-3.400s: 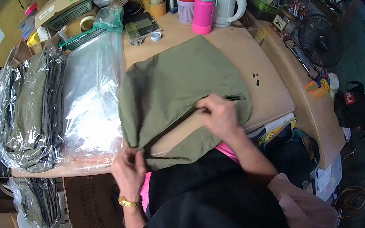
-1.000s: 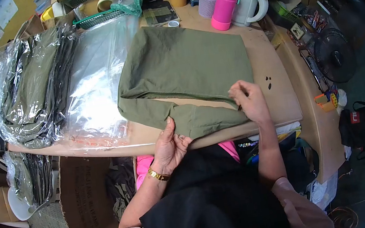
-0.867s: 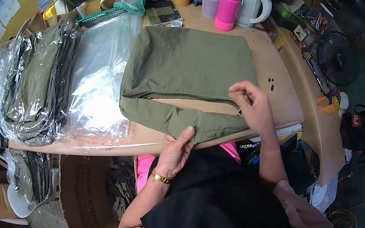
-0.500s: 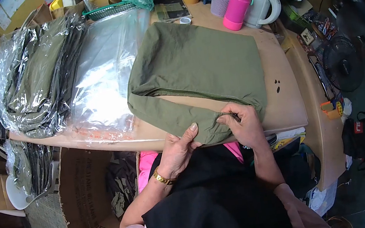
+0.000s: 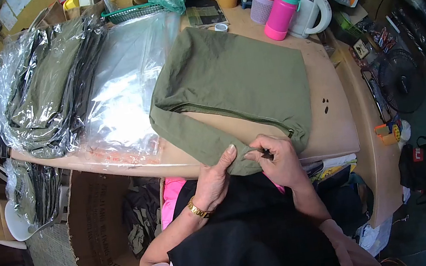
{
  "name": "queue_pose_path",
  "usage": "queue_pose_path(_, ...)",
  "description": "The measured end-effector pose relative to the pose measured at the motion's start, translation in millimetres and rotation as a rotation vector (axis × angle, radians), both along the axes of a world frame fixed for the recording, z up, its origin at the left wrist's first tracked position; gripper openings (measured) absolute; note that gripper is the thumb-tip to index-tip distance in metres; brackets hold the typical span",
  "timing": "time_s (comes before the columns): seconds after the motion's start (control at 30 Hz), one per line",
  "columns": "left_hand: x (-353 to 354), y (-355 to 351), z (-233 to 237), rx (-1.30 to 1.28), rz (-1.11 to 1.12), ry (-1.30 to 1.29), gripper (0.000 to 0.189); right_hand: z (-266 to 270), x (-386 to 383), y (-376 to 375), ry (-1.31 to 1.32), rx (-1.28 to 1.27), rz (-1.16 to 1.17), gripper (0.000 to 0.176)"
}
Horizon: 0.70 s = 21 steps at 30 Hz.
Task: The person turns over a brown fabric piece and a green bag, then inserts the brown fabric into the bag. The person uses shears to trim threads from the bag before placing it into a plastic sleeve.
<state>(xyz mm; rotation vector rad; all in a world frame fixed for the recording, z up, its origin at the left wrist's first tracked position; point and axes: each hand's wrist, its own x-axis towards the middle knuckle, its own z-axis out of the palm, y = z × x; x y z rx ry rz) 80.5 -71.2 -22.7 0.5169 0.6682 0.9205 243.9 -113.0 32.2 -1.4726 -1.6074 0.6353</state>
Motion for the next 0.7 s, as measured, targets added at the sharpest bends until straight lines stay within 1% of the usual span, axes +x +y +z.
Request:
queue_pose_path(0.03,0,0,1,-0.071,-0.019,-0.076,0.046,-5,1,1,0.058,-0.023,0.009,0.012)
queue_pose_path(0.07,0,0,2,-0.144,-0.039,-0.151,0.045,-9,2,3,0.058,-0.024,0.011,0.012)
queue_pose_path(0.1,-2,0,-1,-0.146,-0.038,-0.151,0.045,-14,4,4,0.084,-0.047,0.03,0.013)
queue_pose_path(0.17,-5,4,-9,-0.23,-0.13,-0.253,0.043,-24,8,9,0.108,-0.068,0.05,0.015)
queue_pose_path(0.27,-5,5,-8,-0.217,-0.18,-0.3,0.048,-28,8,14,0.174,-0.08,0.068,0.019)
queue_pose_path(0.3,-6,5,-5,-0.217,-0.18,-0.299,0.048,-19,-1,17,0.097,0.045,0.019,0.024)
queue_pose_path(0.33,-6,3,1,-0.19,-0.162,-0.198,0.049,-15,-6,16,0.02,0.166,-0.031,0.028)
queue_pose_path(0.37,-5,3,4,-0.16,-0.143,-0.099,0.051,-15,-6,16,0.018,0.166,-0.032,0.028)
queue_pose_path(0.4,-4,3,4,-0.16,-0.145,-0.101,0.051,-15,-7,16,-0.034,0.183,-0.033,0.031)
queue_pose_path(0.43,-4,2,3,-0.108,-0.111,-0.089,0.052,-16,-7,15,-0.086,0.2,-0.035,0.034)
queue_pose_path(0.47,-3,2,2,-0.054,-0.077,-0.076,0.054,-19,-5,16,-0.087,0.201,-0.036,0.034)
queue_pose_path(0.57,-2,3,-3,-0.064,-0.093,-0.106,0.056,-32,-1,16,-0.116,0.242,-0.039,0.036)
queue_pose_path(0.63,-4,4,-11,-0.095,-0.123,-0.116,0.056,-36,-1,16,-0.005,0.146,-0.044,0.039)
queue_pose_path(0.67,-4,5,-13,-0.126,-0.155,-0.127,0.057,-39,0,17,-0.004,0.146,-0.045,0.039)
queue_pose_path(0.7,-4,5,-12,-0.126,-0.155,-0.126,0.057,-42,0,19,0.061,0.102,-0.02,0.042)
